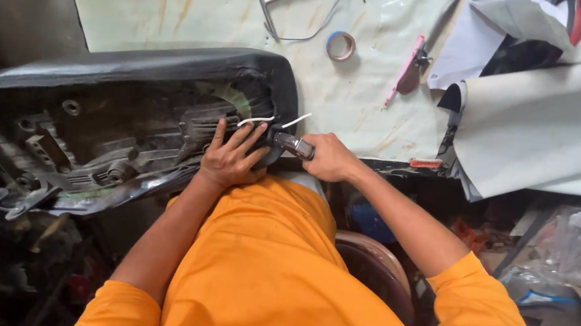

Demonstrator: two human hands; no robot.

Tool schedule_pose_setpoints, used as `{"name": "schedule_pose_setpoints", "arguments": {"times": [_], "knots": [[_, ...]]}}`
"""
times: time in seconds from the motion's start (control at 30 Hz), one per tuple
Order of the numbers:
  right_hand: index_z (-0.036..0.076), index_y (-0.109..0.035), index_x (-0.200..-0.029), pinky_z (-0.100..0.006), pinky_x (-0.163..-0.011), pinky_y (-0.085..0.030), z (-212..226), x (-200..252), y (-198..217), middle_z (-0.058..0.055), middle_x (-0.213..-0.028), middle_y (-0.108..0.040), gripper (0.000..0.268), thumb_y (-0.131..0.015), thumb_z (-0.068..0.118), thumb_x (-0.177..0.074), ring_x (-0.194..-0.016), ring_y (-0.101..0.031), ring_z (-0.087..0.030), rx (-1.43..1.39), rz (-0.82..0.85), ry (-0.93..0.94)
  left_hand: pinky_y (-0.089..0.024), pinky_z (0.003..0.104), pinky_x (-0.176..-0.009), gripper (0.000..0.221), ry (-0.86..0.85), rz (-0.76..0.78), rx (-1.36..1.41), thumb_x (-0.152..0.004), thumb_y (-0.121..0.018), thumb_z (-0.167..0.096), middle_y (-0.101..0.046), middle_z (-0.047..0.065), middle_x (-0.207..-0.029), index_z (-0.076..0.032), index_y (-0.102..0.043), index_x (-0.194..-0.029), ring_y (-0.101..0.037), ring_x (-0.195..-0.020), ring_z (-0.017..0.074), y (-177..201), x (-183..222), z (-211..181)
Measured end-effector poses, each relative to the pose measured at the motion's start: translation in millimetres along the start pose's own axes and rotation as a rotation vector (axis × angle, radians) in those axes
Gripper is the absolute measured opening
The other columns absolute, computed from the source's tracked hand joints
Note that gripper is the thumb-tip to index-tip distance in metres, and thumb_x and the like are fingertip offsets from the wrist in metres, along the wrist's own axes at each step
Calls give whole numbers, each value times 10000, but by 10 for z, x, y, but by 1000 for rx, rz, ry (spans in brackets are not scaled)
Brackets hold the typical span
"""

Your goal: Repairing or reupholstering a motorcycle seat by stretching and stapling black material onto the frame.

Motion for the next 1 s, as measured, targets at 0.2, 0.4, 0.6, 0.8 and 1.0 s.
{"name": "schedule_pose_setpoints", "arguments": {"times": [0.2, 0.4, 0.6, 0.8, 1.0], "knots": [[44, -738, -897, -357, -727, -560, -151, -13, -96, -106, -807, -761, 191, -756, 184, -769, -765, -724, -215, -197, 13, -416, -149, 618, -1250, 382, -10, -10, -1, -803, -769, -527, -645, 52, -1453, -248, -793, -1063, -619, -1308, 216, -87, 59, 16], [3, -757, -814, -349, -685, -565, -151, -22, -115, -103, -739, -764, 282, -809, 280, -807, -687, -730, -193, -214, 7, -567, -118, 621, -1247, 363, -48, -24, -54, -921, -674, -540, -659, 43, -1436, -243, -774, -1105, -629, -1304, 200, -122, 47, 33], [-11, -713, -801, -393, -637, -549, -241, 86, -223, -134, -722, -737, 301, -817, 271, -809, -667, -719, -248, -253, -356, -445, -142, 627, -1261, 338, -61, -18, -106, -938, -670, -511, -651, 26, -1443, -244, -777, -1115, -639, -1278, 184, -25, 135, -94], [-24, -730, -953, -408, -753, -572, -461, 181, -27, -201, -822, -747, 327, -834, 231, -777, -794, -751, -304, -141, -240, -334, -187, 635, -1230, 398, -43, -30, -43, -784, -779, -551, -663, 33, -1434, -254, -785, -1049, -656, -1245, 211, -24, -30, -11], [37, -563, -1333, -381, -799, -555, -389, 265, -37, -206, -1036, -688, 654, -654, 38, -685, -906, -707, -308, -142, -73, -10, -176, 626, -1243, 396, 21, -22, 19, -712, -821, -511, -662, 24, -1432, -273, -790, -1026, -659, -1260, 216, 24, -2, -27]]}}
Point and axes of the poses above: each hand's wrist, its own x-axis away from the middle knuckle, its own y-axis out of the back of the hand, z = x × y, the point moved 9 cm from there along -x, towards the middle knuckle
